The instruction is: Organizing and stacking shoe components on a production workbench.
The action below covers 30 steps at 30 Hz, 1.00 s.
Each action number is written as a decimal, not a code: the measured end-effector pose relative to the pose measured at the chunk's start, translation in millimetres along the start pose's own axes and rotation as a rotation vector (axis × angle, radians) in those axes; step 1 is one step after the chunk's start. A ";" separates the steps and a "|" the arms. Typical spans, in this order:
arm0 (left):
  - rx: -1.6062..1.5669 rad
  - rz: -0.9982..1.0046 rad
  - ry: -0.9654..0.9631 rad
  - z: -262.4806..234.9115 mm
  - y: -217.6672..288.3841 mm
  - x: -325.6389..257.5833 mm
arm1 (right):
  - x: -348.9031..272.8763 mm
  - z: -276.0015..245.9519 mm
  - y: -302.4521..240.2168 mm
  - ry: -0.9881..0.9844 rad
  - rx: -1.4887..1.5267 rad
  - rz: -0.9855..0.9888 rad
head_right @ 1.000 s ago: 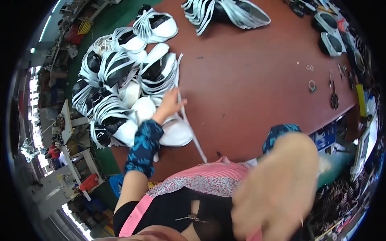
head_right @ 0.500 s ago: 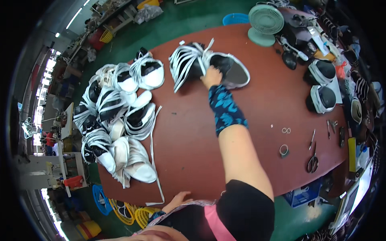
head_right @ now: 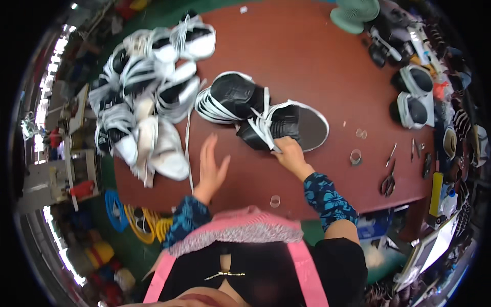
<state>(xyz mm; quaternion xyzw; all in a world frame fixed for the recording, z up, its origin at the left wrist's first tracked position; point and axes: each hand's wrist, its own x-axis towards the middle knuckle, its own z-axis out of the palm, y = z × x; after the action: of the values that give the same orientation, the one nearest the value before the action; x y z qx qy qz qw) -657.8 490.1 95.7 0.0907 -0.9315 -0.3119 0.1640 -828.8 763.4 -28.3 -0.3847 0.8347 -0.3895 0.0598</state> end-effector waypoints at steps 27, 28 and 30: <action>-0.550 0.104 -0.762 66.3 46.6 -107.3 | -173.3 13.5 -161.3 0.243 0.633 0.744; -0.537 0.044 -0.793 64.6 49.0 -106.9 | -171.9 6.8 -159.9 0.234 0.749 0.806; -0.510 0.089 -0.695 73.4 48.3 -105.3 | -175.2 6.8 -150.9 0.370 0.830 0.805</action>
<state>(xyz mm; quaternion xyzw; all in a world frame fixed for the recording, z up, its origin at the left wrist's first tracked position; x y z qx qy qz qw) -589.7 597.2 43.8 -0.1033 -0.8273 -0.5369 -0.1290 -614.1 819.5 37.0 0.0907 0.6897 -0.6896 0.2013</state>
